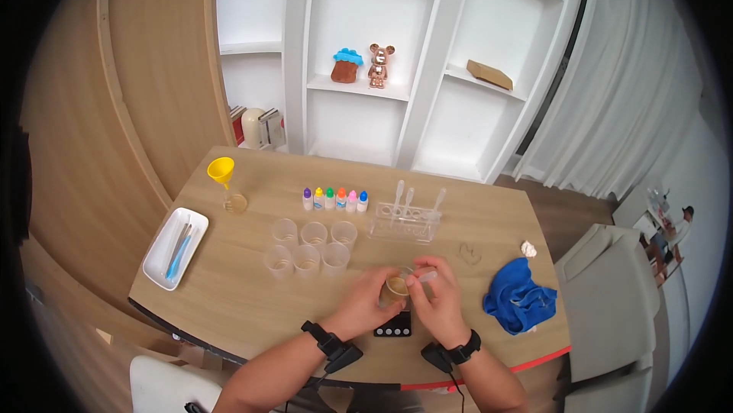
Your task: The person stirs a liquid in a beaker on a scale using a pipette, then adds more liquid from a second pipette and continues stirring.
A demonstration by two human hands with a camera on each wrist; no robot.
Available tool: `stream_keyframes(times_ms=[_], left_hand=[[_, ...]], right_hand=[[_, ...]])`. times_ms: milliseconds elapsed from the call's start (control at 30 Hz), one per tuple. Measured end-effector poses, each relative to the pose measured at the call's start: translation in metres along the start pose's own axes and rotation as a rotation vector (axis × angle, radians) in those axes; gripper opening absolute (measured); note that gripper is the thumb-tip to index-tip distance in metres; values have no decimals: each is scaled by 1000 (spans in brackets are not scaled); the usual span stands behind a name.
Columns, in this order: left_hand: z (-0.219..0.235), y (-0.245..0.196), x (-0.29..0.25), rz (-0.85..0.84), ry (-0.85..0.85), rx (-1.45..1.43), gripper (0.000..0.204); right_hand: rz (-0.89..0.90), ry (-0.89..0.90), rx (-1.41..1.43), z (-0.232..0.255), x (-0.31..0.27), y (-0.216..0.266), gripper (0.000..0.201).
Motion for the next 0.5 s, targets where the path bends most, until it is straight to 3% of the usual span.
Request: stream_keyframes(times_ms=[500], left_hand=[[1,0,-2,21,41,-18,75]], right_hand=[[-52,-110,32,-24,10,0,13]])
Point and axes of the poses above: each hand's wrist, its own x-axis towards the middle knuckle, its own z-axis out of the back of the hand, y = z × x, the point moved 2 cm from there along x, towards the middle knuckle, and after that the axes turned 10 degrees about -x, right-handed, at the moved point
